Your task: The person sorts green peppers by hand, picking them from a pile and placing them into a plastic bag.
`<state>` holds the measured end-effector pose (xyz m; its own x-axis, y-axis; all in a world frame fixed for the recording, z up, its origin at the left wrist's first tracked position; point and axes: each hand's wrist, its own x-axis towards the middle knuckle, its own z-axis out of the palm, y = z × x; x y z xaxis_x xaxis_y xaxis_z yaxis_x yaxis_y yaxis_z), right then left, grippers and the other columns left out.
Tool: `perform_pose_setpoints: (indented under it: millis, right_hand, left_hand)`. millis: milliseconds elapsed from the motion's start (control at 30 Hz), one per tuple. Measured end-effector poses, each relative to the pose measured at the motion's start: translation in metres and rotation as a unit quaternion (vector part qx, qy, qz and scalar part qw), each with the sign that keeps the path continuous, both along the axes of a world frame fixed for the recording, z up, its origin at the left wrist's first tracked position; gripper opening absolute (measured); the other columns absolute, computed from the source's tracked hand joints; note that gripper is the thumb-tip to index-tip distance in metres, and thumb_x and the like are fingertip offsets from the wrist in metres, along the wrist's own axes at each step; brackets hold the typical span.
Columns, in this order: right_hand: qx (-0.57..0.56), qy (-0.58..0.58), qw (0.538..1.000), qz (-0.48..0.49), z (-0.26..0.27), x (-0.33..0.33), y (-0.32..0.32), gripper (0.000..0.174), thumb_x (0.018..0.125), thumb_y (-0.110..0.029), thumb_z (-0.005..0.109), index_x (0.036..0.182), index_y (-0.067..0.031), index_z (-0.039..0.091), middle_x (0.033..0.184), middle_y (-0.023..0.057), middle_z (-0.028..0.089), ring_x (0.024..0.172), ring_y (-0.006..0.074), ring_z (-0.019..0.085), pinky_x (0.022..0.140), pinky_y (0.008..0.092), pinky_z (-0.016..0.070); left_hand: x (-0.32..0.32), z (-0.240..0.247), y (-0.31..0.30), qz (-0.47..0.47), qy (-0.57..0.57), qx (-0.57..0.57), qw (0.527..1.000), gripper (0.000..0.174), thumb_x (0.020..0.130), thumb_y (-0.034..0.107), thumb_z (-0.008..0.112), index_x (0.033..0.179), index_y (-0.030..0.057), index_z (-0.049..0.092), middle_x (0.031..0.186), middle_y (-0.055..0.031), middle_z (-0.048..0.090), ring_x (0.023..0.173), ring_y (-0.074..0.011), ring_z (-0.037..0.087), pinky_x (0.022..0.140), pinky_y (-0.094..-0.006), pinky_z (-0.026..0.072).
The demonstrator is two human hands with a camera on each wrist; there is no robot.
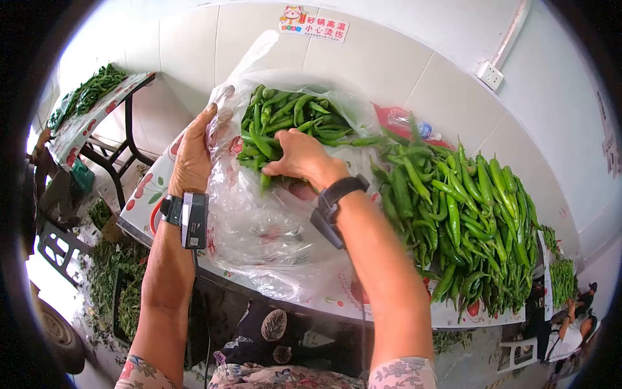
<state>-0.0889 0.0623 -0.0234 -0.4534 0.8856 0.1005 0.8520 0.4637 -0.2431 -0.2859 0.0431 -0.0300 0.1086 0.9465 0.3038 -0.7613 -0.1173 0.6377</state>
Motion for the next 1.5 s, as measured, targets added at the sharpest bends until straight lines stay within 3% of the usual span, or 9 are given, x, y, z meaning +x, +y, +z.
perform_pose_setpoints:
  millis: [67, 167, 267, 567, 900, 1133, 1233, 1300, 1500]
  right_hand:
    - [0.057, -0.029, 0.998, -0.008, -0.006, 0.009, -0.002, 0.06, 0.069, -0.035, 0.077, 0.113, 0.0011, 0.059, 0.118, 0.0208, 0.055, 0.113, 0.0342, 0.052, 0.096, 0.0385, 0.0426]
    - [0.099, -0.058, 0.991, 0.076, -0.003, 0.021, -0.001, 0.064, 0.071, -0.036, 0.075, 0.119, 0.0011, 0.055, 0.112, 0.0217, 0.059, 0.107, 0.0343, 0.056, 0.091, 0.0396, 0.0451]
    - [-0.13, -0.011, 0.99, -0.054, 0.011, 0.017, -0.02, 0.068, 0.069, -0.034, 0.074, 0.122, 0.0018, 0.049, 0.114, 0.0223, 0.06, 0.106, 0.0353, 0.057, 0.09, 0.0382, 0.0458]
    - [-0.037, -0.03, 0.998, -0.041, -0.002, 0.022, -0.039, 0.063, 0.069, -0.026, 0.067, 0.124, -0.0013, 0.048, 0.108, 0.0237, 0.063, 0.1, 0.0375, 0.06, 0.087, 0.0412, 0.0478]
    - [-0.066, 0.069, 0.994, -0.051, 0.041, 0.058, -0.076, 0.053, 0.071, -0.024, 0.063, 0.117, 0.0017, 0.054, 0.096, 0.0216, 0.063, 0.087, 0.0326, 0.062, 0.079, 0.0381, 0.0472]
    - [0.004, 0.068, 0.998, -0.003, 0.019, 0.1, -0.099, 0.055, 0.08, -0.028, 0.063, 0.123, 0.0031, 0.05, 0.102, 0.026, 0.063, 0.094, 0.0371, 0.062, 0.082, 0.0415, 0.0468]
    - [-0.018, 0.044, 0.998, -0.051, 0.013, 0.096, -0.106, 0.054, 0.08, -0.028, 0.063, 0.123, 0.0031, 0.051, 0.098, 0.028, 0.062, 0.091, 0.0398, 0.062, 0.081, 0.0428, 0.0468]
    - [0.039, 0.056, 0.997, -0.048, 0.009, 0.097, -0.107, 0.05, 0.081, -0.027, 0.064, 0.12, 0.0025, 0.052, 0.092, 0.028, 0.062, 0.087, 0.0414, 0.061, 0.078, 0.0451, 0.0469]
    - [0.049, 0.119, 0.989, -0.066, 0.024, 0.105, -0.121, 0.046, 0.083, -0.026, 0.063, 0.118, 0.0022, 0.053, 0.088, 0.0252, 0.063, 0.084, 0.0398, 0.061, 0.076, 0.044, 0.0473]
  left_hand:
    - [-0.003, -0.005, 0.007, -0.014, 0.016, 0.017, 1.0, 0.039, 0.089, 0.023, 0.059, 0.122, 0.003, 0.057, 0.105, -0.0041, 0.064, 0.09, -0.011, 0.061, 0.076, -0.024, 0.0508]
    - [-0.004, -0.01, 0.013, -0.008, 0.034, 0.029, 0.999, 0.04, 0.088, 0.023, 0.059, 0.122, 0.0024, 0.057, 0.107, -0.0042, 0.064, 0.095, -0.0114, 0.06, 0.08, -0.0242, 0.0499]
    - [0.002, -0.003, 0.004, 0.016, 0.029, 0.035, 0.999, 0.039, 0.088, 0.023, 0.059, 0.122, 0.0023, 0.057, 0.109, -0.0043, 0.064, 0.096, -0.0111, 0.06, 0.081, -0.0236, 0.0494]
    - [-0.006, -0.012, 0.019, 0.009, 0.045, 0.025, 0.999, 0.037, 0.088, 0.021, 0.061, 0.119, 0.0017, 0.06, 0.109, -0.0046, 0.065, 0.096, -0.0107, 0.06, 0.08, -0.0223, 0.0498]
    - [-0.001, -0.005, 0.01, -0.007, 0.004, 0.023, 1.0, 0.036, 0.087, 0.02, 0.062, 0.119, 0.002, 0.06, 0.106, -0.0051, 0.065, 0.089, -0.0097, 0.059, 0.076, -0.022, 0.0501]
    - [0.0, -0.007, 0.01, -0.031, 0.01, 0.036, 0.999, 0.037, 0.089, 0.02, 0.06, 0.121, 0.0021, 0.058, 0.106, -0.0059, 0.065, 0.088, -0.0113, 0.062, 0.073, -0.0236, 0.0522]
    - [-0.005, -0.01, 0.013, 0.007, 0.042, 0.04, 0.998, 0.038, 0.089, 0.021, 0.059, 0.123, 0.0032, 0.057, 0.107, -0.006, 0.065, 0.088, -0.0127, 0.063, 0.069, -0.0257, 0.0535]
    - [0.008, -0.005, -0.002, 0.013, 0.044, 0.026, 0.999, 0.04, 0.09, 0.023, 0.057, 0.126, 0.0043, 0.055, 0.108, -0.0063, 0.065, 0.087, -0.013, 0.063, 0.064, -0.0268, 0.0539]
    - [0.006, -0.003, 0.001, -0.013, 0.083, 0.061, 0.995, 0.044, 0.091, 0.026, 0.055, 0.128, 0.0017, 0.053, 0.118, -0.0091, 0.061, 0.097, -0.015, 0.062, 0.075, -0.0282, 0.0529]
